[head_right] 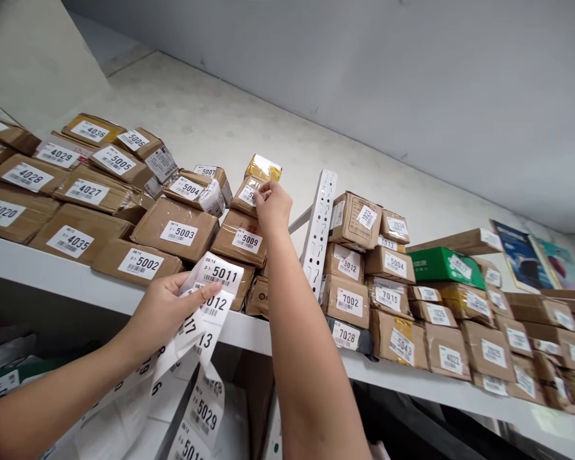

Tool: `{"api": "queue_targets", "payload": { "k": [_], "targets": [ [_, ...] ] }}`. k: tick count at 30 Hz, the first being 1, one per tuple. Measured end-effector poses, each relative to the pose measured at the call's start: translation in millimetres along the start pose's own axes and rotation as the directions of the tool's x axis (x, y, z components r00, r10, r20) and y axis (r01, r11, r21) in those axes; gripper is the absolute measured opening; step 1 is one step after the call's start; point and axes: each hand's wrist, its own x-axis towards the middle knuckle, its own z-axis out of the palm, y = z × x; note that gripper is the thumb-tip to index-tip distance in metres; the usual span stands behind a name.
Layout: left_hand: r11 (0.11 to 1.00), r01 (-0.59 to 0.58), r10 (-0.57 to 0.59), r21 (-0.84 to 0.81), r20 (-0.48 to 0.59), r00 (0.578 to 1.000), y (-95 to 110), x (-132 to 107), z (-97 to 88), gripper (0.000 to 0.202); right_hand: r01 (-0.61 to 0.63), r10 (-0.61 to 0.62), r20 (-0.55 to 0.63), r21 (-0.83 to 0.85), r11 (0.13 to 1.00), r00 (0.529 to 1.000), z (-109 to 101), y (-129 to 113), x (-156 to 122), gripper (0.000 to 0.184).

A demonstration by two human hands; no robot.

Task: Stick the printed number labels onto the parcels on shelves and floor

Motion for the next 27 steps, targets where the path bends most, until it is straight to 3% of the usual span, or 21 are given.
{"api": "queue_targets", "payload": {
  "k": [2,6,8,11,13,14,15,16,17,20,22,24,27],
  "targets": [
    [1.000,0.021,-0.021,0.019,0.000,1.000,1.2,-3.0,-2.6,0.025,0.012,-0.014,-0.021,-0.094,0.996,1.000,0.3,-1.6,-3.8,0.010],
    [0.999,0.030,-0.030,0.043,0.004,1.000,3.2,-5.2,-6.6,0.026,0.004,-0.020,-0.073,-0.210,0.978,0.997,-2.6,-1.9,-6.6,0.035],
    [0.999,0.010,-0.010,0.033,-0.001,1.000,3.4,-4.0,-8.9,0.028,-0.028,0.023,-0.035,-0.157,0.987,0.999,-9.0,-2.1,-8.0,0.029],
    [1.000,-0.014,0.014,0.002,-0.024,1.000,2.8,-1.1,-13.6,0.036,-0.017,0.021,-0.074,0.047,0.999,0.997,-27.9,-10.5,-25.2,0.012],
    [1.000,-0.019,0.019,-0.018,-0.025,1.000,1.9,1.0,-16.7,0.039,0.019,-0.047,0.111,0.237,0.971,0.993,-42.0,-20.8,-50.0,0.013],
    [1.000,-0.019,0.018,-0.019,-0.016,1.000,1.3,2.0,-17.7,0.040,-0.012,-0.098,0.328,0.317,0.948,0.939,-47.5,-25.6,-65.0,0.015],
    [1.000,-0.016,0.016,-0.015,-0.001,1.000,0.7,3.2,-17.9,0.040,-0.057,-0.143,0.506,0.360,0.931,0.851,-51.1,-29.4,-80.2,0.018],
    [1.000,-0.016,0.017,-0.014,0.018,1.000,0.1,4.5,-17.3,0.040,-0.087,-0.163,0.573,0.383,0.920,0.803,-52.5,-31.6,-94.5,0.019],
    [0.999,-0.021,0.022,-0.031,0.029,0.999,-0.4,6.0,-15.9,0.038,-0.104,-0.158,0.586,0.388,0.916,0.795,-51.9,-32.0,-106.9,0.018],
    [0.984,-0.022,0.023,-0.177,0.007,1.000,-1.5,11.7,-7.8,0.032,-0.116,-0.085,0.442,0.409,0.905,0.893,-41.9,-25.7,-129.4,0.015],
    [0.969,-0.008,0.001,-0.247,-0.031,1.000,-2.5,15.8,-1.3,0.035,-0.141,-0.037,0.360,0.456,0.879,0.932,-33.9,-20.2,-134.8,0.016],
    [0.974,-0.015,-0.002,-0.224,-0.074,0.997,-3.9,19.6,4.2,0.032,-0.136,-0.008,0.277,0.499,0.856,0.961,-28.3,-17.5,-137.4,0.013],
    [0.986,-0.074,0.051,-0.152,-0.152,0.987,-5.3,22.7,9.3,0.037,-0.015,-0.043,0.119,0.450,0.893,0.992,-26.1,-19.1,-136.3,0.005]
  ]
}}
